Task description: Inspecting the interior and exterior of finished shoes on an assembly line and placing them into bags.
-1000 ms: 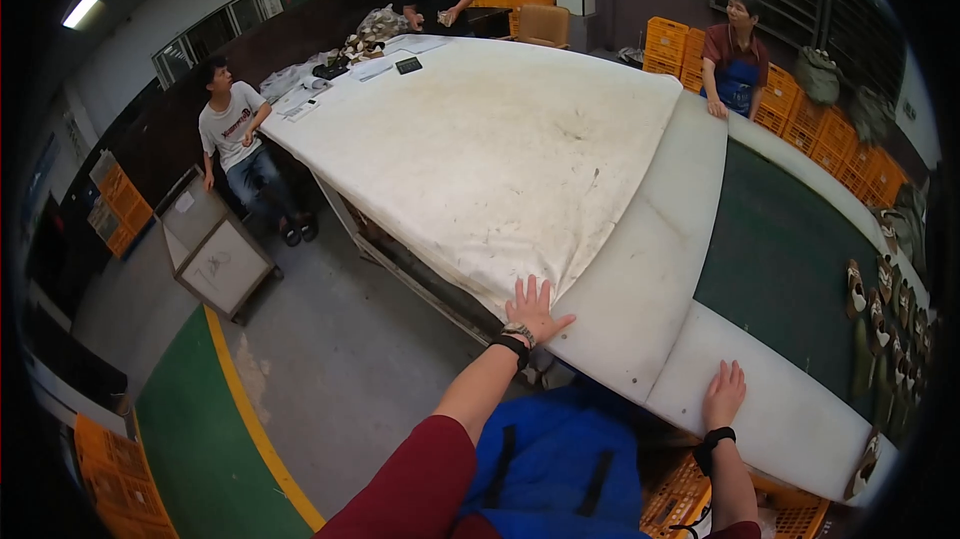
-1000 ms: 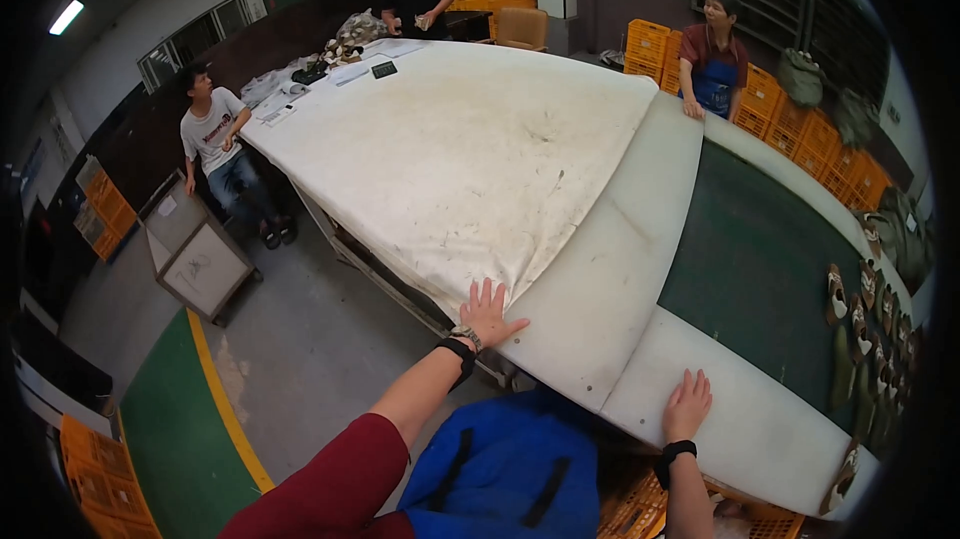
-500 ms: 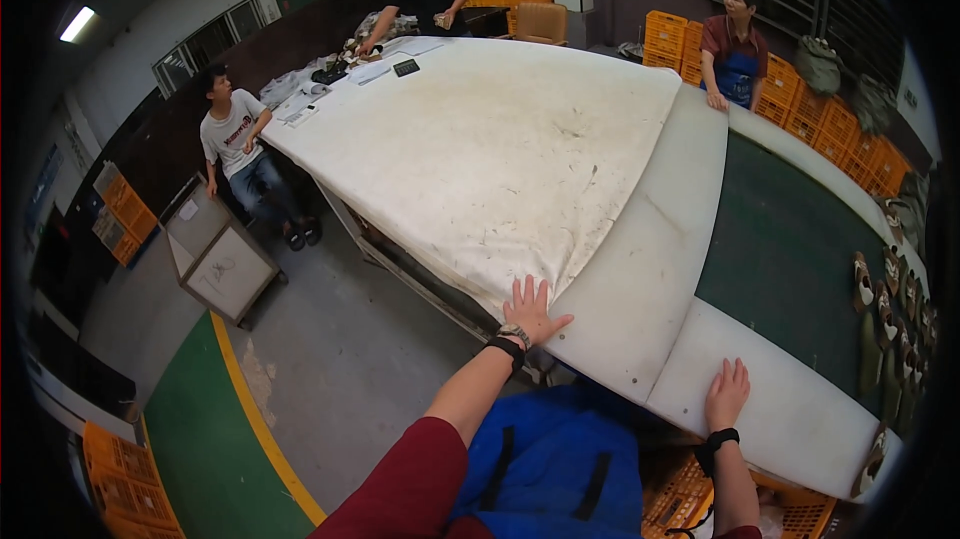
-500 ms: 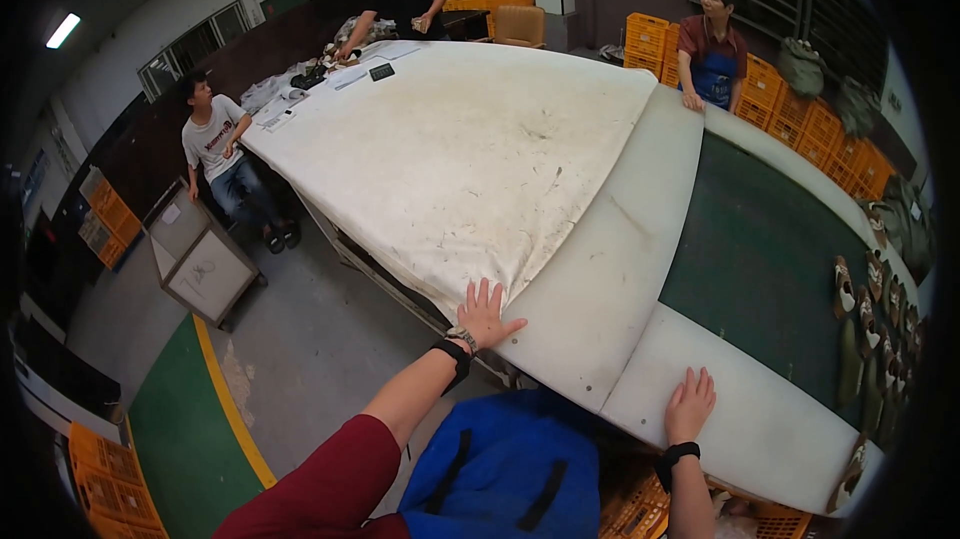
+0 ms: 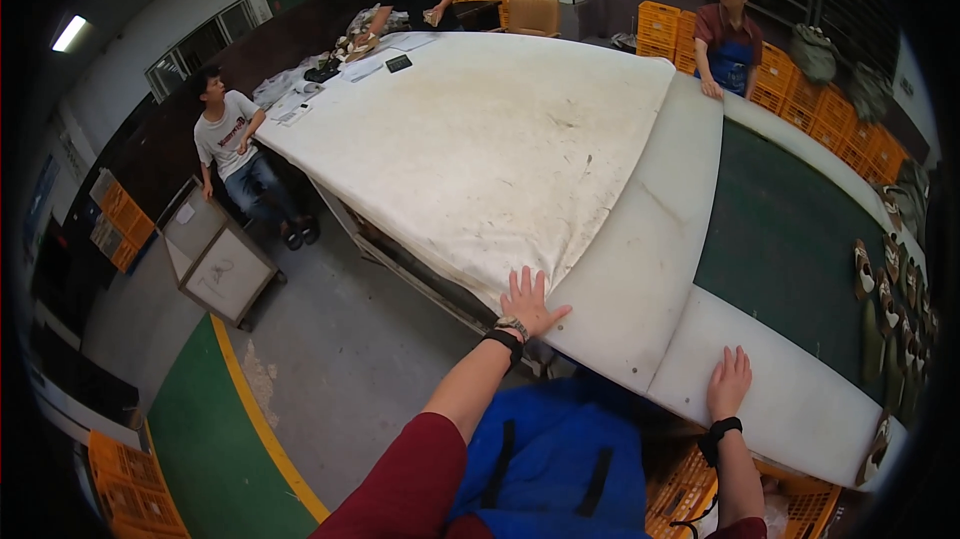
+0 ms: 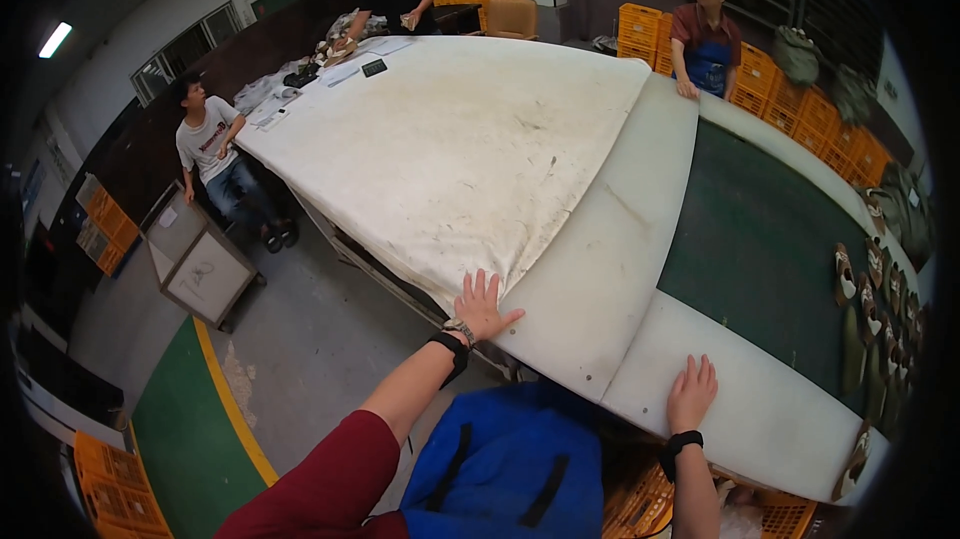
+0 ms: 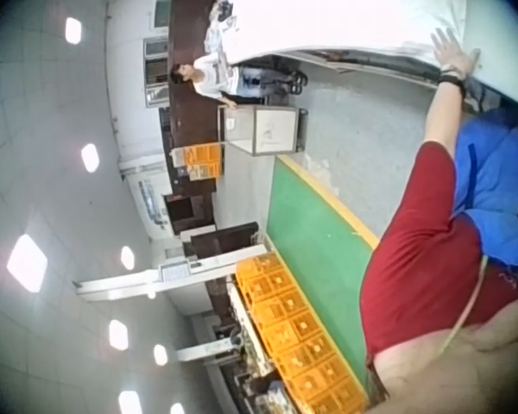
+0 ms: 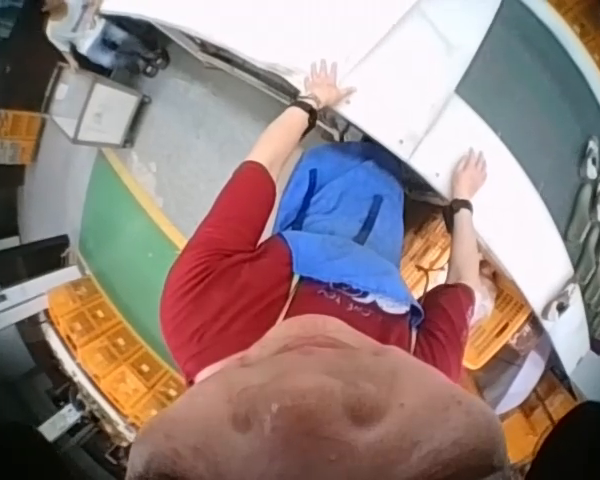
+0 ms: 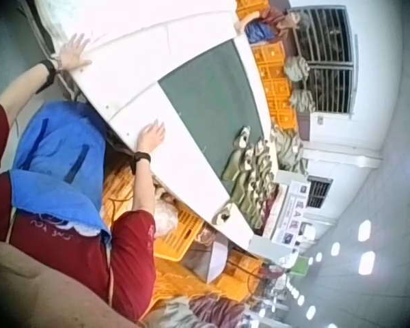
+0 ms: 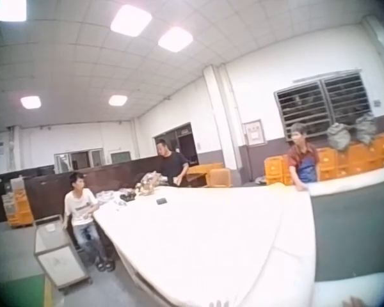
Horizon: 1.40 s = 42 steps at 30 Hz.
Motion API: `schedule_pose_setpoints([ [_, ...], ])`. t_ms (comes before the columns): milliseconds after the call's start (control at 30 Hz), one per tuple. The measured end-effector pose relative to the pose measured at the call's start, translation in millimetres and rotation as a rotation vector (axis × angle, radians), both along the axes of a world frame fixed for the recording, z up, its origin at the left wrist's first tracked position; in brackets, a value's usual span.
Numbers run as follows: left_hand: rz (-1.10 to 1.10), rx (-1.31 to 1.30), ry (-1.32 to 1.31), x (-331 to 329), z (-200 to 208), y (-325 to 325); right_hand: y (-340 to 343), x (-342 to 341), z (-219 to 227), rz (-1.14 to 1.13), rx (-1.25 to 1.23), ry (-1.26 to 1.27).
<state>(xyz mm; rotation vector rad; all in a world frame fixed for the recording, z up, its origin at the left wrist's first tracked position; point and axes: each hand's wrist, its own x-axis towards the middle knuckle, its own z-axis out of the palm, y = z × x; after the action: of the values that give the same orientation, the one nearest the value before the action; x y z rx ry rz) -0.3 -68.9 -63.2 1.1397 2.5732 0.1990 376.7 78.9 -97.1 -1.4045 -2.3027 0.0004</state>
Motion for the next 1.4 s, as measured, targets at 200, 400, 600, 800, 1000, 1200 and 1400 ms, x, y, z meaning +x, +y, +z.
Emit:
schedule_pose_setpoints([
  [200,-0.008,0.006,-0.03,-1.2,1.6,1.8,-0.4,-1.0,-4.8,-0.029,-0.018,-0.02],
  [400,-0.02,0.023,-0.006,-3.4,-2.9,0.2,0.4,-2.9,-3.1,-0.032,-0.006,-0.019],
  [600,-0.023,0.021,-0.001,1.9,-2.4,-2.4,-5.1,1.0,2.1,-0.032,-0.022,-0.005],
  [800,-0.039,0.005,0.032,-3.3,-20.1,4.1,0.7,3.7,-7.7,-0.017,0.021,-0.022],
  [1000,-0.055,-0.016,0.139,-9.0,-7.0,7.1,4.8,-8.1,0.4,-0.013,0.01,-0.02],
  [1200,-0.352,-0.174,0.583,21.3,11.8,13.7,6.1,-5.1,-6.6,-0.036,0.064,-0.019],
  [1400,-0.812,0.017,0.997,85.4,75.5,4.6,0.3,-2.6,-6.7,-0.05,0.06,-0.005],
])
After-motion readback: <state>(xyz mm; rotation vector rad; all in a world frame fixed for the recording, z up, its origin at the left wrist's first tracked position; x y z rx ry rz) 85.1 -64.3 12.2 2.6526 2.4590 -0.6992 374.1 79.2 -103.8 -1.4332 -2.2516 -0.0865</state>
